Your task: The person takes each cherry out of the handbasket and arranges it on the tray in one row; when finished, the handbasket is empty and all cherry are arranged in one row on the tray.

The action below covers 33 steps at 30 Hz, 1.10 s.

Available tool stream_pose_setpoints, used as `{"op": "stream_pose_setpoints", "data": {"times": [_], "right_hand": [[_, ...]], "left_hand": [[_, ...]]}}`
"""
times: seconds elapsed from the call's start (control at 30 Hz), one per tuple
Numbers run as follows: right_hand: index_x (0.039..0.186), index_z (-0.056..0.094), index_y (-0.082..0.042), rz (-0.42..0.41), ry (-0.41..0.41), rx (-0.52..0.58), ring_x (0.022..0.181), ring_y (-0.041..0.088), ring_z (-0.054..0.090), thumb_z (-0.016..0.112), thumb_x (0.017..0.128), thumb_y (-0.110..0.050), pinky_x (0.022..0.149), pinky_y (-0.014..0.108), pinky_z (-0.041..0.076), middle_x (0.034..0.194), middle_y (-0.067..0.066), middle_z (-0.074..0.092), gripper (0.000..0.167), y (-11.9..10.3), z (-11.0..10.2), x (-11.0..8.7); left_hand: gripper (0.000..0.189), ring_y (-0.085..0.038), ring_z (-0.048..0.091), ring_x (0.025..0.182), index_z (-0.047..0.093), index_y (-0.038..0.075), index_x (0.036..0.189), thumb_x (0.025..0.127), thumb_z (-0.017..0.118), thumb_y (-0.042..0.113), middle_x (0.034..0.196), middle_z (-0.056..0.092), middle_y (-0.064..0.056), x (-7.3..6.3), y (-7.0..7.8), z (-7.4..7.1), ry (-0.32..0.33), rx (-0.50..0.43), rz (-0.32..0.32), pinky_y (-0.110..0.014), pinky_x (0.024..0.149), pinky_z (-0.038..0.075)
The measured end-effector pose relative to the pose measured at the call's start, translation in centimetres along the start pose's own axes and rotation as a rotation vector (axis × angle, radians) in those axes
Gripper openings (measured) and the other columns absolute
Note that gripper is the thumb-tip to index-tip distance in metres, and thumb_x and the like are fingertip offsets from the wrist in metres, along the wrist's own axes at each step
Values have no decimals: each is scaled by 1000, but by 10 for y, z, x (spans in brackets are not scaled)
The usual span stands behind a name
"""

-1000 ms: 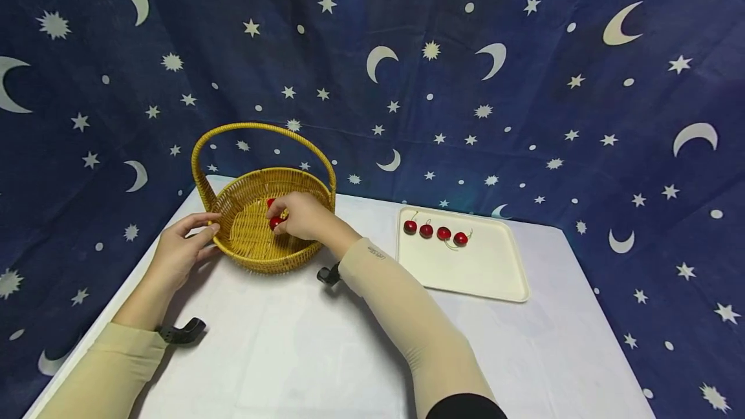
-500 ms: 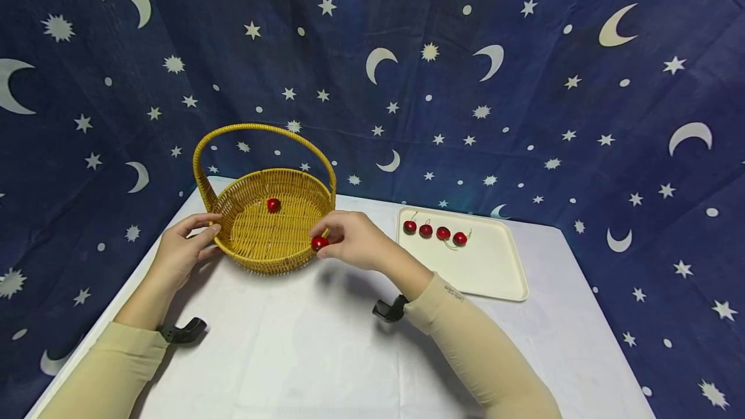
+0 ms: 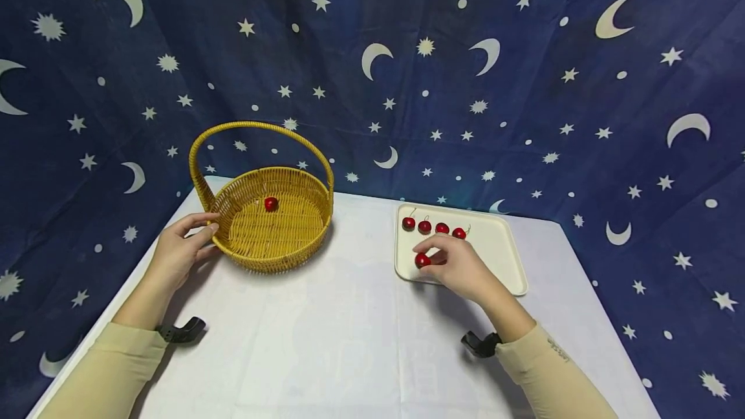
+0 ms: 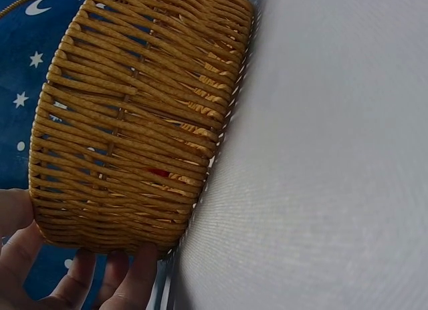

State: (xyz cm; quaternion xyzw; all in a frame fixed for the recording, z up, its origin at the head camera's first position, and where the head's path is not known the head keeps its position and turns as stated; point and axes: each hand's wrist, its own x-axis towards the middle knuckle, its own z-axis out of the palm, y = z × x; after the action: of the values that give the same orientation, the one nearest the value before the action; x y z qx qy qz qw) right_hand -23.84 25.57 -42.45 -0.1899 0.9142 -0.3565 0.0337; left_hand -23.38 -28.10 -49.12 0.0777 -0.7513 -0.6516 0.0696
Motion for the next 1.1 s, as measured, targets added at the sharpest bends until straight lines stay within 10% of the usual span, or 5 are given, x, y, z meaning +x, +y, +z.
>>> {"op": "stream_pose_setpoints", "data": {"times": [0.27,0.6,1.1], "right_hand": [[125,76,-9,192,92,-211,89,21,77,85,90,-6,68,27,60,124,18,76,37,63,-44,-6],[135,70,-4,309,76,-167,88,24,73,80,95,-8,65,27,59,128,25,72,41,130,-56,18],[136,69,-5,333,85,-96,75,21,65,76,96,-3,58,28,60,127,26,66,41,153,-52,41]], "left_hand": [[40,-6,72,100,63,1,142,108,66,22,122,53,-1,-2,3,-1,6,-3,-4,-28,86,69],[37,-5,71,99,65,2,141,108,67,18,122,53,-1,4,-3,-1,9,-29,-16,-27,85,69],[41,-8,72,102,64,2,144,108,67,22,124,54,-1,1,2,1,7,15,-1,-29,87,69]]}}
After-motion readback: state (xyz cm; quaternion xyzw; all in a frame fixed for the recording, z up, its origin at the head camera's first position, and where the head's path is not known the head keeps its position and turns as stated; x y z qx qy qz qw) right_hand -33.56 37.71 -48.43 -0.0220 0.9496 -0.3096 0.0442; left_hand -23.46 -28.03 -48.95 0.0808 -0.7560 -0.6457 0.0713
